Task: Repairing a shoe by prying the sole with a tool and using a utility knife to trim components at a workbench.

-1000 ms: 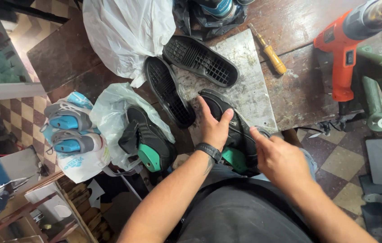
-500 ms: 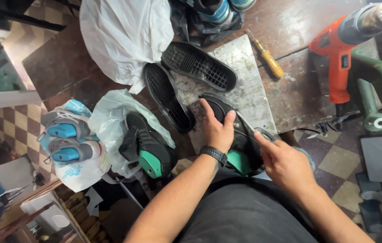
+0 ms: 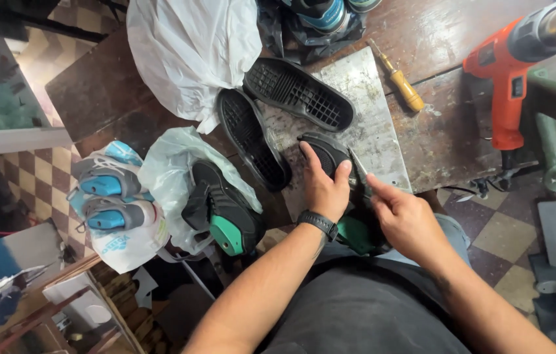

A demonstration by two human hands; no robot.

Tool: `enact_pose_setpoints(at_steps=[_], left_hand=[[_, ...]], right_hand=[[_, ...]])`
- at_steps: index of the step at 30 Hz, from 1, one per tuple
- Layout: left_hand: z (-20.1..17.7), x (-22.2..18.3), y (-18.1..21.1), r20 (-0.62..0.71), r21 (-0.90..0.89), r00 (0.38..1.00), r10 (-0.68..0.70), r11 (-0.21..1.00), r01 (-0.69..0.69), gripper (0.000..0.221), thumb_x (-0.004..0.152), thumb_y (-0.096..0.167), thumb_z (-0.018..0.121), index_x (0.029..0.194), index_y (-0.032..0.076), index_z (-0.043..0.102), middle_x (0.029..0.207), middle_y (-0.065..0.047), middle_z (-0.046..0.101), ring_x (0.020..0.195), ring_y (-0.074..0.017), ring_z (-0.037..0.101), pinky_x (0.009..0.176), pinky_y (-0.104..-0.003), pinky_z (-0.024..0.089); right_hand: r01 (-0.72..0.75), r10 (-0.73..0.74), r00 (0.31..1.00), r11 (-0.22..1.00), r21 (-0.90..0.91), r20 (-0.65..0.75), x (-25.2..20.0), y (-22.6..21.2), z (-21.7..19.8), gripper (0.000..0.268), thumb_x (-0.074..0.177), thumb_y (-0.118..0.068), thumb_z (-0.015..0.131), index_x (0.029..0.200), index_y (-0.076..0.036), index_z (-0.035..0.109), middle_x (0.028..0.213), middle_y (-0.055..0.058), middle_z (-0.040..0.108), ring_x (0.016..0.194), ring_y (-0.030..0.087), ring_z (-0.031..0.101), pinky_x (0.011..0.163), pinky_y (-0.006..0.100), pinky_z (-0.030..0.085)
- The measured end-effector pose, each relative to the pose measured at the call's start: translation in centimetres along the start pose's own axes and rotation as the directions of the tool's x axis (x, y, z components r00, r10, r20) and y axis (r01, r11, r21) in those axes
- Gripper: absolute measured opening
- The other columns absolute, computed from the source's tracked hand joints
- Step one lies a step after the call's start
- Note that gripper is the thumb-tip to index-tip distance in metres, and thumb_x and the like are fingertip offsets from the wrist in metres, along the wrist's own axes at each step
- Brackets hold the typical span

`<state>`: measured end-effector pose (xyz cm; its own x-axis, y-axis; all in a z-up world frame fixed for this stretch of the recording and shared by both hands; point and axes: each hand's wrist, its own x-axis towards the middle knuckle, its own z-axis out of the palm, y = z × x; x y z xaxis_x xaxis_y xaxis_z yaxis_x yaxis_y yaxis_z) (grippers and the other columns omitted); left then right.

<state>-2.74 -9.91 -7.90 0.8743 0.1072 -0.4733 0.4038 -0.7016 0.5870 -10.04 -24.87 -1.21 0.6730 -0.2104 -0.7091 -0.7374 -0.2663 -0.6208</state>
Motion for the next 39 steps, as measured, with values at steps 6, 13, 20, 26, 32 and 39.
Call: enact_pose_setpoints(at_steps=[6, 13, 20, 26, 32, 39], left_hand=[[-0.9, 0.1, 2.0, 0.049, 0.034, 0.995, -0.086, 0.996, 0.085, 0.107, 0.095, 0.052, 0.066, 0.174, 0.019, 0.001, 0.15, -0.037, 0.049, 0.143, -0.0484, 0.051, 0.115, -0.056, 0.045], [-0.4, 0.1, 2.2, 0.058, -0.012, 0.995, -0.078, 0.997, 0.079, 0.106, 0.096, 0.048, 0.067, 0.174, 0.015, 0.002, 0.153, -0.039, 0.043, 0.143, -0.0531, 0.05, 0.115, -0.057, 0.046], [0.7, 0.3, -0.6, -0.043, 0.004, 0.995, 0.089, 0.996, -0.089, 0.102, 0.097, 0.041, 0.069, 0.171, 0.003, 0.009, 0.152, -0.047, 0.039, 0.144, -0.0587, 0.044, 0.121, -0.06, 0.036], [-0.4, 0.5, 2.5, 0.066, 0.001, 0.988, -0.137, 0.991, 0.137, 0.109, 0.091, 0.052, 0.065, 0.172, 0.018, 0.002, 0.151, -0.034, 0.044, 0.138, -0.0545, 0.047, 0.115, -0.054, 0.038], [0.0, 0.4, 2.6, 0.071, -0.007, 0.987, -0.147, 0.989, 0.148, 0.105, 0.093, 0.048, 0.064, 0.171, 0.022, -0.001, 0.166, -0.03, 0.03, 0.146, -0.0522, 0.04, 0.116, -0.056, 0.039], [0.4, 0.3, 1.1, 0.007, 0.06, 0.999, -0.032, 0.998, 0.032, 0.107, 0.094, 0.048, 0.068, 0.173, 0.014, 0.005, 0.156, -0.041, 0.038, 0.138, -0.0561, 0.052, 0.112, -0.061, 0.048]], right_hand=[[0.26, -0.347, 0.938, 0.694, -0.672, 0.005, -0.8, 3.3, -2.0, 0.056, 0.096, -0.038, 0.061, 0.15, -0.054, 0.055, 0.086, 0.008, 0.072, 0.082, 0.035, 0.075, 0.07, 0.051, 0.064], [0.246, -0.295, 0.955, 0.752, -0.612, 0.021, 0.0, 2.4, -1.7, 0.054, 0.095, -0.033, 0.063, 0.147, -0.047, 0.061, 0.081, 0.012, 0.075, 0.08, 0.039, 0.077, 0.07, 0.055, 0.064], [0.196, -0.206, 0.978, 0.861, -0.47, 0.029, 3.3, 1.0, 1.9, 0.05, 0.099, -0.04, 0.056, 0.148, -0.043, 0.062, 0.087, 0.02, 0.078, 0.095, 0.044, 0.075, 0.084, 0.06, 0.059], [0.114, -0.065, 0.993, 0.762, -0.637, 0.099, -2.2, -1.0, -2.1, 0.053, 0.104, -0.038, 0.045, 0.157, -0.046, 0.049, 0.093, 0.011, 0.07, 0.085, 0.048, 0.071, 0.074, 0.058, 0.055], [0.123, -0.091, 0.992, 0.765, -0.632, 0.082, -1.1, 1.1, -0.6, 0.057, 0.102, -0.033, 0.047, 0.158, -0.041, 0.047, 0.094, 0.014, 0.068, 0.08, 0.055, 0.069, 0.07, 0.065, 0.053], [0.298, -0.43, 0.901, 0.702, -0.647, -0.052, 0.6, 3.0, 0.4, 0.058, 0.094, -0.031, 0.06, 0.151, -0.04, 0.058, 0.076, 0.014, 0.069, 0.074, 0.042, 0.073, 0.062, 0.056, 0.06]])
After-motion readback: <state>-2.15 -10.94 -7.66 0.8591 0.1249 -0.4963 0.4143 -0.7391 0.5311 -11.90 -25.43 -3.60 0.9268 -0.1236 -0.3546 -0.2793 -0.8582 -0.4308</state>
